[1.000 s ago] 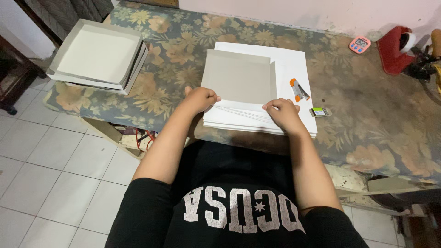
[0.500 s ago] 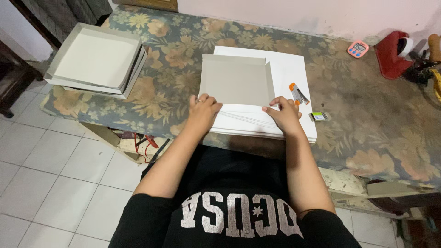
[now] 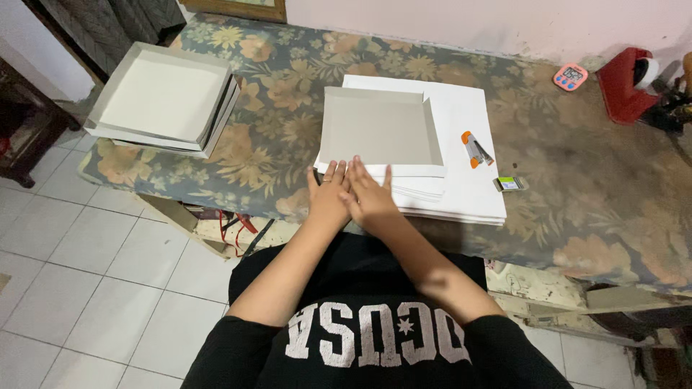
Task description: The person folds and presses along the edges of a flat cardboard piece and then uses a utility knife to trim or score portions of the material.
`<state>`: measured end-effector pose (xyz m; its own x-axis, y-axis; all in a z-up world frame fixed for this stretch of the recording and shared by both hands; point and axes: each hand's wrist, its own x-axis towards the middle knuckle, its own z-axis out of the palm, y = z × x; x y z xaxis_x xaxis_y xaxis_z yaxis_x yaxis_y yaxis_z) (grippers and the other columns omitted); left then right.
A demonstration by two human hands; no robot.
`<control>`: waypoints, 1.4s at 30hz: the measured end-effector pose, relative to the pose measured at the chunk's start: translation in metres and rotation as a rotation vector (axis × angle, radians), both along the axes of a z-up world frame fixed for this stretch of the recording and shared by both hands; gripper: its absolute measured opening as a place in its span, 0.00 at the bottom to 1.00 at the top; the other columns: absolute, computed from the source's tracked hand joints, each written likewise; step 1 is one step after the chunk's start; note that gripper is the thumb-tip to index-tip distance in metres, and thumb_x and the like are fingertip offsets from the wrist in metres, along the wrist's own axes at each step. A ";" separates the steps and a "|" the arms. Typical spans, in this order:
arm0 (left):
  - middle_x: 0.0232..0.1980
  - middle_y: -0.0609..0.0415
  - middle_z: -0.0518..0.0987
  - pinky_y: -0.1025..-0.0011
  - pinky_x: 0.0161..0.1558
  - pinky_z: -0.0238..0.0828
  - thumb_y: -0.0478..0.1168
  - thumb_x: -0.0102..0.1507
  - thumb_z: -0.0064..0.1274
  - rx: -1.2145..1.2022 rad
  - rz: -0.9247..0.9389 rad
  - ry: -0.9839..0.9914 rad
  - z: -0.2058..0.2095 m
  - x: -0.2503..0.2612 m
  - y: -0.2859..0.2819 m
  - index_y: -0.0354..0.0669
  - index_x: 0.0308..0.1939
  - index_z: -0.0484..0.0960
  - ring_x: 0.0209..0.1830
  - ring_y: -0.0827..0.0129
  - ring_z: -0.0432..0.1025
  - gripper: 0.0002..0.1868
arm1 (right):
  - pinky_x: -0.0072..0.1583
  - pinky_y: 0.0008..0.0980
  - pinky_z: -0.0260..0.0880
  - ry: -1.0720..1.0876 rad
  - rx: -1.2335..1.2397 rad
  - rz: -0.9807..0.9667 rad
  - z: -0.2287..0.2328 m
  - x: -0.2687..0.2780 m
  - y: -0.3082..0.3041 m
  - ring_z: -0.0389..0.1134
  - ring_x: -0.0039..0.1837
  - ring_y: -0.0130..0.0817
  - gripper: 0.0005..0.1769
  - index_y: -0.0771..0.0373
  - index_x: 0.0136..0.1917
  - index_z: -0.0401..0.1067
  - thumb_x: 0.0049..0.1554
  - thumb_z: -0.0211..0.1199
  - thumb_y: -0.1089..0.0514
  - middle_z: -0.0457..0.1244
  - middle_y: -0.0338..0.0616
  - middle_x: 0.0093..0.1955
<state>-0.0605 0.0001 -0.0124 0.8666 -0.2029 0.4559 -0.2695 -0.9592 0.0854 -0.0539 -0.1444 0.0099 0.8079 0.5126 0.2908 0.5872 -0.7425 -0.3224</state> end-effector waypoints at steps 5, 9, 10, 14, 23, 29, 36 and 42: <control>0.75 0.49 0.67 0.19 0.64 0.29 0.53 0.66 0.40 -0.020 0.039 0.056 -0.001 0.000 -0.003 0.47 0.71 0.69 0.76 0.59 0.57 0.30 | 0.78 0.68 0.18 0.031 -0.040 -0.092 0.011 -0.006 0.001 0.45 0.84 0.37 0.44 0.65 0.80 0.50 0.64 0.45 0.33 0.46 0.52 0.83; 0.76 0.52 0.67 0.19 0.66 0.30 0.49 0.66 0.40 -0.039 0.095 0.055 0.004 -0.008 -0.007 0.48 0.72 0.70 0.77 0.62 0.59 0.29 | 0.75 0.65 0.18 0.005 -0.130 -0.259 0.016 0.000 -0.023 0.46 0.81 0.37 0.50 0.68 0.79 0.49 0.60 0.46 0.27 0.46 0.53 0.82; 0.75 0.51 0.67 0.18 0.65 0.29 0.48 0.66 0.39 -0.060 0.097 0.086 0.007 -0.009 -0.008 0.47 0.71 0.70 0.77 0.62 0.59 0.29 | 0.75 0.65 0.18 0.004 -0.132 -0.258 0.017 0.004 -0.034 0.46 0.81 0.37 0.50 0.68 0.79 0.49 0.60 0.46 0.27 0.46 0.53 0.82; 0.74 0.51 0.69 0.18 0.66 0.28 0.46 0.66 0.38 -0.100 0.084 0.077 0.014 -0.013 -0.006 0.45 0.70 0.72 0.76 0.61 0.60 0.28 | 0.77 0.65 0.19 0.008 -0.102 -0.381 0.025 0.003 -0.092 0.48 0.82 0.39 0.49 0.70 0.78 0.55 0.62 0.45 0.27 0.50 0.55 0.80; 0.76 0.39 0.63 0.24 0.70 0.24 0.49 0.65 0.42 -0.037 0.169 0.142 0.036 -0.005 -0.044 0.42 0.71 0.73 0.80 0.51 0.53 0.31 | 0.74 0.68 0.12 -0.026 -0.066 -0.337 0.020 0.000 -0.102 0.48 0.82 0.47 0.45 0.68 0.76 0.59 0.63 0.46 0.29 0.50 0.61 0.80; 0.85 0.43 0.47 0.30 0.74 0.20 0.51 0.66 0.43 -0.110 -0.135 -0.003 0.035 0.014 -0.089 0.51 0.70 0.75 0.86 0.53 0.36 0.29 | 0.75 0.70 0.11 0.002 -0.036 -0.376 0.013 0.005 -0.104 0.41 0.85 0.46 0.40 0.63 0.77 0.60 0.64 0.42 0.33 0.47 0.56 0.83; 0.83 0.38 0.40 0.30 0.71 0.12 0.50 0.63 0.37 -0.194 0.010 0.335 0.059 0.004 -0.052 0.67 0.69 0.74 0.84 0.50 0.28 0.29 | 0.73 0.70 0.08 0.036 -0.077 -0.434 0.033 -0.007 -0.099 0.25 0.86 0.53 0.43 0.59 0.77 0.60 0.63 0.41 0.27 0.42 0.57 0.84; 0.83 0.36 0.42 0.31 0.69 0.08 0.50 0.64 0.36 -0.222 0.185 0.298 0.061 -0.010 0.015 0.66 0.68 0.75 0.84 0.47 0.26 0.28 | 0.72 0.71 0.07 0.044 -0.073 -0.410 0.032 -0.005 -0.101 0.24 0.85 0.56 0.45 0.60 0.77 0.60 0.62 0.40 0.25 0.41 0.56 0.84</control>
<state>-0.0706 0.0148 0.0487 0.9799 0.0431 0.1948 -0.0270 -0.9387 0.3436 -0.0593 -0.2452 0.0415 0.9603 0.1638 0.2257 0.2247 -0.9338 -0.2784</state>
